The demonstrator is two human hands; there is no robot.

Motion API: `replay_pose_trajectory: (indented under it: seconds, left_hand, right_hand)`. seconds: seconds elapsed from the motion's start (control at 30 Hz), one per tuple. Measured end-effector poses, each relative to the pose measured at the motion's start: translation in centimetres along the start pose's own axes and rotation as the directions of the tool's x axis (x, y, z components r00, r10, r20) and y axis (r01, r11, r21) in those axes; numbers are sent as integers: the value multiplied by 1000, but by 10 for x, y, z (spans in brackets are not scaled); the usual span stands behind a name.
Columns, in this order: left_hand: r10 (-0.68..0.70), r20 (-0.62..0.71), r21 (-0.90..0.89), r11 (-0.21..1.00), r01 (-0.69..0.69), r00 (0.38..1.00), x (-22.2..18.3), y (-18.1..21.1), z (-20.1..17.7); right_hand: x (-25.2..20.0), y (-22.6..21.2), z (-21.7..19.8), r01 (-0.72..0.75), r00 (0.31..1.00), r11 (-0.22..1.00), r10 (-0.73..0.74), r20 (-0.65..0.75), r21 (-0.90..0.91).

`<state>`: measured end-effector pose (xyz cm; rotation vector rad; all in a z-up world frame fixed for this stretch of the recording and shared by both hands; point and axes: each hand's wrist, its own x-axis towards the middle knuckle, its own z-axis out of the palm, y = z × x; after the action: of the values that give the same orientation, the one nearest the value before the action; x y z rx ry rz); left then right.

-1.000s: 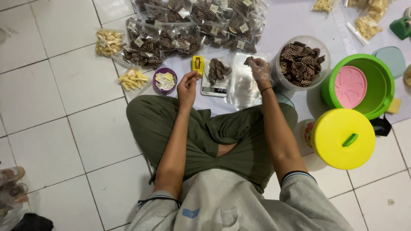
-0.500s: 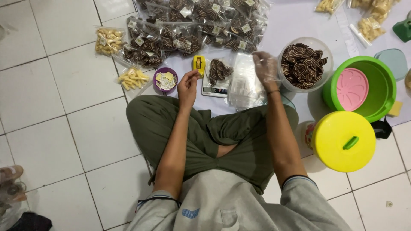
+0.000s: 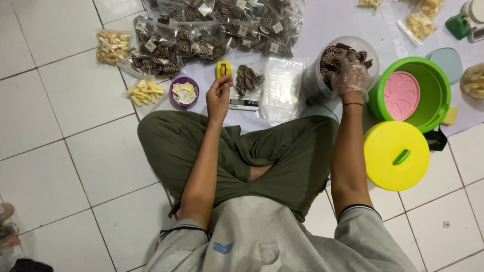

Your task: The person is weighing chocolate cookies on a digital scale and placing them into plastic bags for packaging.

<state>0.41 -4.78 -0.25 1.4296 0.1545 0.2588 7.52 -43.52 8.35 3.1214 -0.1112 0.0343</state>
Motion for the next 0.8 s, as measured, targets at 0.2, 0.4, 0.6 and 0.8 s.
replay_pose_trajectory:
  seconds: [0.2,0.4,0.6,0.8]
  left_hand:
    - [2,20,6,1000,-2,1000,-3,15,9]
    - [-9,26,28,1000,8,1000,-5,16,8]
    - [-18,14,18,1000,18,1000,-6,14,6]
    - [-16,5,6,1000,16,1000,-8,14,10]
  right_hand:
    - [22,22,47,15,1000,999,-15,11,51]
    - [22,53,77,22,991,995,-10,-135,93]
    - [-10,51,33,-127,968,840,221,-119,528]
    - [-27,30,-6,23,900,485,371,-230,874]
